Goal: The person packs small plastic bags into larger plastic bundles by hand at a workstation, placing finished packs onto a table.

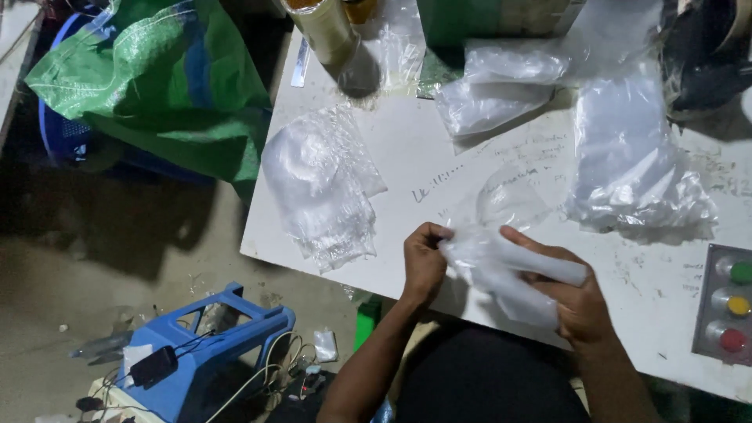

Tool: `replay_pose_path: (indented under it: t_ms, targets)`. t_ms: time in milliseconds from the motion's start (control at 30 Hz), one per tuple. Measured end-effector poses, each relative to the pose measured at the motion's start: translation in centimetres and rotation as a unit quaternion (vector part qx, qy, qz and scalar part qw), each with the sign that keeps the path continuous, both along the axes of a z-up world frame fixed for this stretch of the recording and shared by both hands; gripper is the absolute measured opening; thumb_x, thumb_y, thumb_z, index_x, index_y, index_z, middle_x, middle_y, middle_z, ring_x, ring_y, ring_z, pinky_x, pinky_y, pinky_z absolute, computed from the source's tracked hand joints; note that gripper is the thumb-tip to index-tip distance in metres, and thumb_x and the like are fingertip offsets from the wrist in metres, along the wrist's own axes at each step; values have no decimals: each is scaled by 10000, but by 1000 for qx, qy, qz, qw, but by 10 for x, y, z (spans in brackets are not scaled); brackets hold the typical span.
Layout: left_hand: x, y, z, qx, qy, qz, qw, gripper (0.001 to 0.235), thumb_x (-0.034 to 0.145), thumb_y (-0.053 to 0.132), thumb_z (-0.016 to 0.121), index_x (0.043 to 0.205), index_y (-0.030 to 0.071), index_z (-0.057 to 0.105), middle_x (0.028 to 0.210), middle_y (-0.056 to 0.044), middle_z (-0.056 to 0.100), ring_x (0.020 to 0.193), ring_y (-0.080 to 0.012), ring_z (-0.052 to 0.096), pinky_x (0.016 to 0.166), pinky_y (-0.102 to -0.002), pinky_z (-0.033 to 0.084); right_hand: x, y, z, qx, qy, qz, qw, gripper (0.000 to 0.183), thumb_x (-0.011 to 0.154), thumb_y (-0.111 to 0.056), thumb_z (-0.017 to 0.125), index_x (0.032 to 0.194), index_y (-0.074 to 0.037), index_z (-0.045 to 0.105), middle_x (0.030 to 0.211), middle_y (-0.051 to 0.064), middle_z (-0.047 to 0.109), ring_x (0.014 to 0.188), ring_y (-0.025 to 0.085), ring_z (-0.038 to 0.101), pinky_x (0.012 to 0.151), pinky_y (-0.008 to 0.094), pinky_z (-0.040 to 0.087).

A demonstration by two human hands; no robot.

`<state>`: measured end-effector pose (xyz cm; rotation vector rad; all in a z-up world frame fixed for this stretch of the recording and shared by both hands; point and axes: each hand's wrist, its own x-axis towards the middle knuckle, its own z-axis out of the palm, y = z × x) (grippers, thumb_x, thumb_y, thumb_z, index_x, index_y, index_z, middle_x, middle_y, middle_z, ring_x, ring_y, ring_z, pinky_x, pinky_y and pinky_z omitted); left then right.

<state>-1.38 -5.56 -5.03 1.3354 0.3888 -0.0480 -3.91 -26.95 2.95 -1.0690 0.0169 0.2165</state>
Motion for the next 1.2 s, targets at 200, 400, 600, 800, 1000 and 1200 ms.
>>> replay_pose_path:
  t_ms: [200,400,600,800,1000,1200]
  targets:
    - [-5,-11,-1,120,-142,-35,982,123,871,34,774,837,64,659,865,-59,700,734,-201,672,646,-285,559,10,-3,-66,-41,189,-51,980,446,719,223,680,1151,112,678,1026,310,706,914,374,692,723,542,569]
    - [10,-18,-1,317,-250,-77,912,478,785,-72,721,1259,-12,698,1245,-213,674,1175,-413,653,999,-462,545,24,-20,-45,-24,92,-111,989,465,642,248,558,1041,49,693,1110,216,674,972,334,701,774,469,589]
    - [25,-13,-1,403,-326,-109,849,709,789,-176,572,1440,103,604,1316,-171,652,1156,-397,660,976,-456,569,24,-24,-16,-460,-246,-34,853,478,716,175,654,1109,-56,799,1241,174,715,1142,367,696,1033,438,545]
    - [28,-7,-16,372,-281,-58,883,189,854,-13,704,953,149,700,1031,-27,712,1046,-288,703,868,-377,571,20,-30,-32,-150,-30,-159,975,489,693,216,464,1131,84,637,1231,292,635,1212,355,646,1052,530,527]
    - [28,0,14,390,-325,-87,857,307,854,-22,745,1157,-2,704,1180,-173,720,1163,-340,681,972,-394,571,50,4,-30,-377,-341,98,856,394,897,-278,716,1227,-69,763,1275,200,732,1181,414,679,956,477,555]
    - [21,-1,-1,565,-445,-123,684,422,909,-108,585,1306,1,676,1308,-231,662,1062,-339,690,791,-370,585,41,28,-9,-520,-197,58,829,473,814,22,719,1252,-151,756,1322,115,707,1188,354,672,973,445,564]
